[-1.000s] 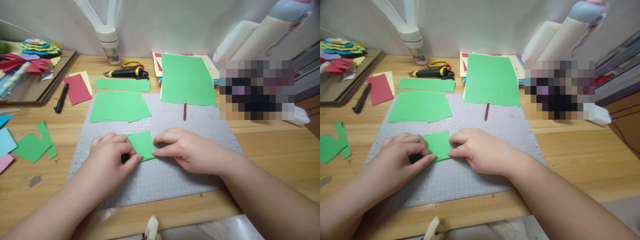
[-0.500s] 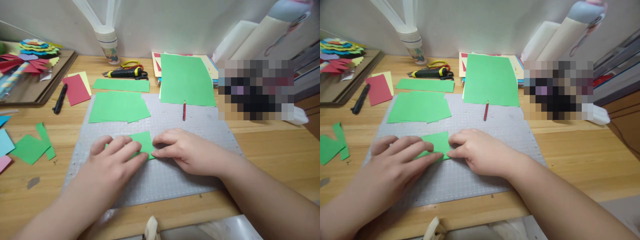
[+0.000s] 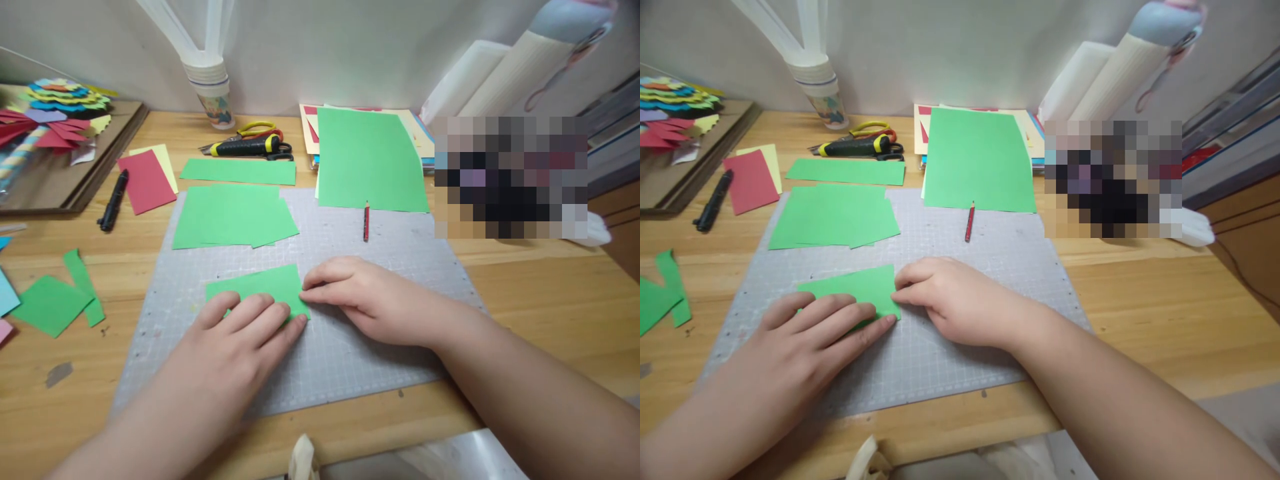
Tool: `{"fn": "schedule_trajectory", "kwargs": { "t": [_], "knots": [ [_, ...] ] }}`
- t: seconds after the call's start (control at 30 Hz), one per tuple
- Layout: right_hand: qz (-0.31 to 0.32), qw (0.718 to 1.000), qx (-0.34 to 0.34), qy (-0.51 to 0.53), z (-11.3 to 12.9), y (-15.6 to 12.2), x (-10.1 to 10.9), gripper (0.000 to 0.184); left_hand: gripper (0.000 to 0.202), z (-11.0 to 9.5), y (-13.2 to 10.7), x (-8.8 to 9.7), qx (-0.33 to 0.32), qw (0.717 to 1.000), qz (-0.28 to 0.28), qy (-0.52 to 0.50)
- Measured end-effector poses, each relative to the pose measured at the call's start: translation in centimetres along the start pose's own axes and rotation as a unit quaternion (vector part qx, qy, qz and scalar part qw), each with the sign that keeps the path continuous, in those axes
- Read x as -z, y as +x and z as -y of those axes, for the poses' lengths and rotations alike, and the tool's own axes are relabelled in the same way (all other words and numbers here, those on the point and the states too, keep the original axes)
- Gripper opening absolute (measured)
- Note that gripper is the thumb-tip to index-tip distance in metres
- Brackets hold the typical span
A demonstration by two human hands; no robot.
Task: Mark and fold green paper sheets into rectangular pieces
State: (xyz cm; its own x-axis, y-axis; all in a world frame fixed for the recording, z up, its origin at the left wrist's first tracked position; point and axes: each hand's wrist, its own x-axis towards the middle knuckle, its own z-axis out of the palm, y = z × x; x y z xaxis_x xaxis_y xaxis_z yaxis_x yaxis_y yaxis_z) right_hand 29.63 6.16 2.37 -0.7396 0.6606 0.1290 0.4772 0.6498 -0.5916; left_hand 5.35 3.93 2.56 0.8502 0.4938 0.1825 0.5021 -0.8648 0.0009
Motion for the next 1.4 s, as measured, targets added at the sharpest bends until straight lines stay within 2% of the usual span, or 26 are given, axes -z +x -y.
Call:
{"fn": "schedule_trajectory", "kwargs": {
  "t": [0.33,0.63,1.4],
  "knots": [
    [-0.013,0.999,-0.012,0.031,-0.11,0.11,-0.32,0.04,0.049,-0.12,-0.38,-0.35,0.007,1.0,0.003,-0.006],
    [0.007,1.0,-0.01,-0.012,-0.15,0.08,-0.38,0.035,0.058,-0.1,-0.49,-0.35,0.017,0.999,0.021,-0.02],
    [0.004,1.0,-0.004,-0.021,-0.18,0.07,-0.35,0.033,0.055,0.04,-0.29,-0.17,0.006,1.0,0.012,-0.023]
  ]
}}
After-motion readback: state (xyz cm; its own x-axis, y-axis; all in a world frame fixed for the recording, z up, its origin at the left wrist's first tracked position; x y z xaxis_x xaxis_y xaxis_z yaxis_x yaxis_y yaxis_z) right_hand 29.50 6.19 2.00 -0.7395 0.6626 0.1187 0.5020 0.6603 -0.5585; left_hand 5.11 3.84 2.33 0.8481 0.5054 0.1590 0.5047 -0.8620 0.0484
